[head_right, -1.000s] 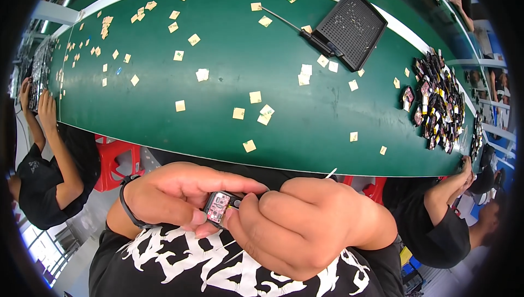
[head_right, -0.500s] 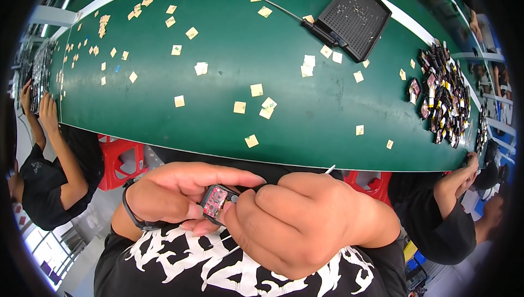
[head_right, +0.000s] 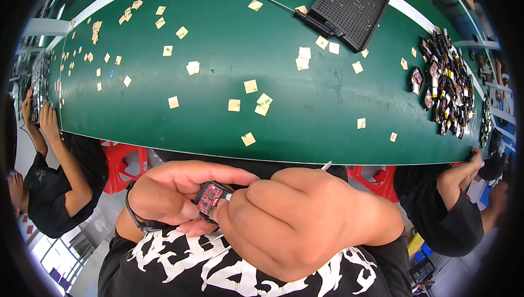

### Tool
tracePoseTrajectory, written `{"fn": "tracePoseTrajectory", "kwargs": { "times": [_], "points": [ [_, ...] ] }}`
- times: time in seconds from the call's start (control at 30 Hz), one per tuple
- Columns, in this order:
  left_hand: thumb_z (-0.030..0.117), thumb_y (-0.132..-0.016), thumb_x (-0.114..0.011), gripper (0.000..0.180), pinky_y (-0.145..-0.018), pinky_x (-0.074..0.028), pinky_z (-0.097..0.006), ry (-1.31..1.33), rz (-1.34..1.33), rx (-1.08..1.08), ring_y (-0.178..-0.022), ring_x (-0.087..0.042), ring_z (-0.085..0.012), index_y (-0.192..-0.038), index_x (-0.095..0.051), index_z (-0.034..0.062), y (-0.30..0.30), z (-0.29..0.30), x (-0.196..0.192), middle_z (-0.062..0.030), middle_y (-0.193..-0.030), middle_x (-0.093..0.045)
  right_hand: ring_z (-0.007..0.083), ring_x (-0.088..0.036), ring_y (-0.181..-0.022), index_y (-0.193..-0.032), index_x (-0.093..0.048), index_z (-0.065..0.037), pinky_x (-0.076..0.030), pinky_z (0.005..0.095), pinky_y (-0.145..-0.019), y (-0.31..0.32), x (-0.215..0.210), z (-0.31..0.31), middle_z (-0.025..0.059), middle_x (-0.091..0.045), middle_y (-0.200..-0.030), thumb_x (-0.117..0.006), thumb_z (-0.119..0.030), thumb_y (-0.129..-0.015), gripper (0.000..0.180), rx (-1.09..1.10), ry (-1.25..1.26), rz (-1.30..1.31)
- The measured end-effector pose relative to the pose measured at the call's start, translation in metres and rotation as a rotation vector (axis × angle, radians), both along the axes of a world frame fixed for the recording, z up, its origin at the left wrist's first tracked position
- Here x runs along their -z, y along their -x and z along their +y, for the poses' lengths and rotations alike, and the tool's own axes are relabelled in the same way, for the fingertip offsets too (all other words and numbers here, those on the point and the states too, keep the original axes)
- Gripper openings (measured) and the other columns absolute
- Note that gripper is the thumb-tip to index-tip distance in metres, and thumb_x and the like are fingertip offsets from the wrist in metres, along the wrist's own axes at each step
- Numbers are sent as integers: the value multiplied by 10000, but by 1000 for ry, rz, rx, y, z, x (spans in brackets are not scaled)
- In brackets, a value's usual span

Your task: The recorder uses tweezers to assemble internal components, such as batteries and circuitry, into small electronic device casings at an assembly line workstation.

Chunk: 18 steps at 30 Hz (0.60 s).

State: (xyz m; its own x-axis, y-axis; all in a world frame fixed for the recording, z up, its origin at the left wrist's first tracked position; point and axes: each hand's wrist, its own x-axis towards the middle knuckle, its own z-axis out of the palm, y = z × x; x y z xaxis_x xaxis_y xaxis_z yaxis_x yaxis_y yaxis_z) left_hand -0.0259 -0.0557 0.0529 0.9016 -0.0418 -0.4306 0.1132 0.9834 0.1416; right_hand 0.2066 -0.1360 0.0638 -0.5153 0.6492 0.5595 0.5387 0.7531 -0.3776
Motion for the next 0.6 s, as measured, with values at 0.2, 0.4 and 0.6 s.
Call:
{"fn": "tracePoseTrajectory", "kwargs": {
  "times": [0.2, 0.4, 0.6],
  "points": [
    [-123, -753, -490, 852, -638, -465, -315, 114, -142, -146, -710, -575, -183, -1564, -233, -162, 4, -8, 12, -235, -1158, -618, 125, -515, -563, -928, -735, 0, -309, 252, -441, -1, -5, 4, 51, -643, -768, -837, -130, -676, 301, 39, 37, 63],
    [-121, -826, -494, 793, -661, -492, -283, 14, -9, 5, -748, -582, -164, -1571, -225, -152, 5, 1, 6, -362, -1332, -570, 222, -612, -636, -1020, -728, 47, -433, 329, -551, -21, -20, 9, 119, -701, -860, -860, -194, -695, 426, 139, 420, 188],
    [-119, -815, -471, 806, -664, -492, -257, -78, -116, -94, -743, -588, -150, -1578, -214, -144, 4, 2, 1, -424, -1364, -544, 264, -624, -687, -1059, -711, 79, -453, 367, -595, -29, -32, -1, 189, -690, -920, -750, -31, -685, 392, 170, 436, 116]
  ]
}}
